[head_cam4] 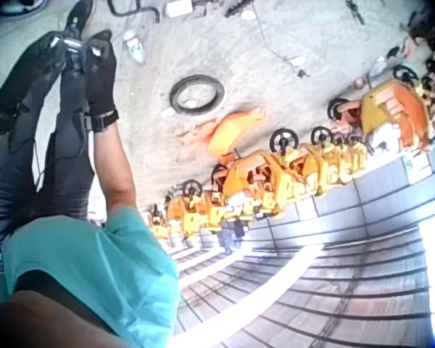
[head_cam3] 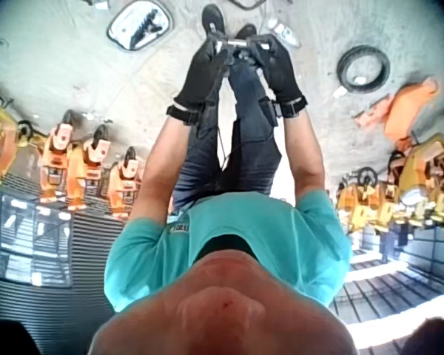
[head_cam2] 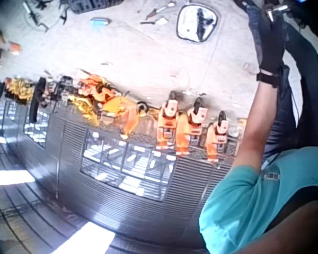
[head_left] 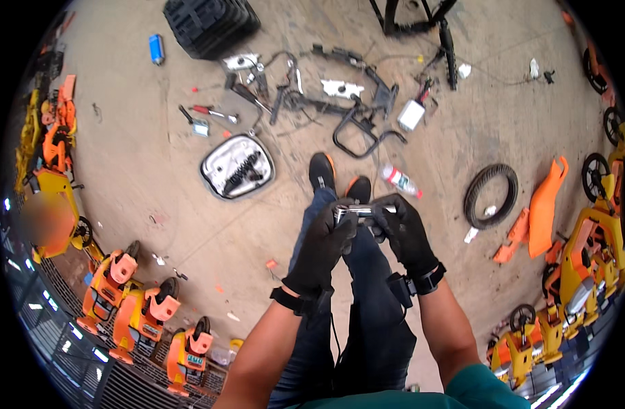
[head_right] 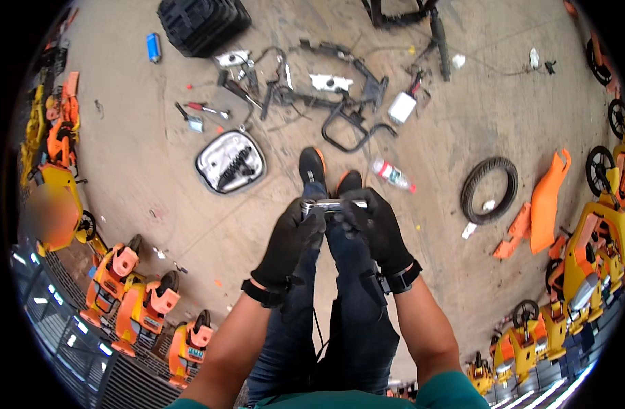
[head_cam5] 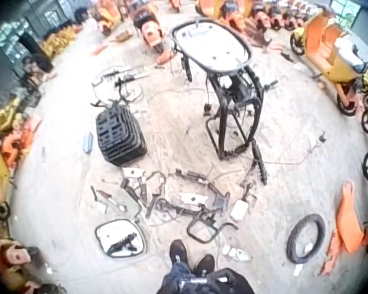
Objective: The person walks through a large warehouse filled with scooters and parts, then sits on the floor to assemble small mechanical components using a socket wrench and by hand, handling a spring, a cylinder, and other metal parts.
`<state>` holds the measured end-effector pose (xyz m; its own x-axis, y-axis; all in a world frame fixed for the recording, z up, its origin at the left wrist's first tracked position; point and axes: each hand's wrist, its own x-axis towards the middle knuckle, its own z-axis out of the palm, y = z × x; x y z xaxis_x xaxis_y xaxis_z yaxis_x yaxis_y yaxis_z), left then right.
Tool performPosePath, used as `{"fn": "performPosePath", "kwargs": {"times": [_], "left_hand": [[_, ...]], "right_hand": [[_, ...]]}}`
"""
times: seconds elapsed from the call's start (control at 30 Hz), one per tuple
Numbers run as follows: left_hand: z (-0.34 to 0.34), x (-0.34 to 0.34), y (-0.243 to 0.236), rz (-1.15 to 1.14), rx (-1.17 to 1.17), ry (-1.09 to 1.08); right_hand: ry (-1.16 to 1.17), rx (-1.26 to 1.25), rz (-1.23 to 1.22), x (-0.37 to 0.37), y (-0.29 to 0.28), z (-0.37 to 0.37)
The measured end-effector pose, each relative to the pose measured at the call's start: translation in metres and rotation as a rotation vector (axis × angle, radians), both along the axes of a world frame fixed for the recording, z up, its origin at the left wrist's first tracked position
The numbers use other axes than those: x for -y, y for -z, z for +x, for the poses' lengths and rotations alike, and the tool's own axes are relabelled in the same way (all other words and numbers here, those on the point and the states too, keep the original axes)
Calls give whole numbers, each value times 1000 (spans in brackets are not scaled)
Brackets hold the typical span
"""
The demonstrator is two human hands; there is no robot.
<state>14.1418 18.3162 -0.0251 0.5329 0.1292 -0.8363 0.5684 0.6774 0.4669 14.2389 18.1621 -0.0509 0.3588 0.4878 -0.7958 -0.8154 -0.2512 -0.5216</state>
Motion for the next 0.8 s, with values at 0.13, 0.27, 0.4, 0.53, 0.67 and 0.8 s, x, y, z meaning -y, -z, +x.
{"fn": "performPosePath", "kwargs": {"times": [0.13,0.27,0.4,0.53,0.67,0.8], "left_hand": [[-22,0,37,103,-70,-100],[-45,-25,93,198,-130,45],[-49,-62,145,131,-225,88],[-27,-81,184,551,-175,389],[-47,-118,251,1287,407,926],[-39,-134,308,1179,225,931]], "right_hand": [[300,-147,14,29,45,-32],[258,-150,63,29,50,-50],[411,-441,192,12,47,-58],[638,-599,314,5,76,-81],[632,-480,200,-24,85,-90],[662,-501,107,-50,90,-96]]}}
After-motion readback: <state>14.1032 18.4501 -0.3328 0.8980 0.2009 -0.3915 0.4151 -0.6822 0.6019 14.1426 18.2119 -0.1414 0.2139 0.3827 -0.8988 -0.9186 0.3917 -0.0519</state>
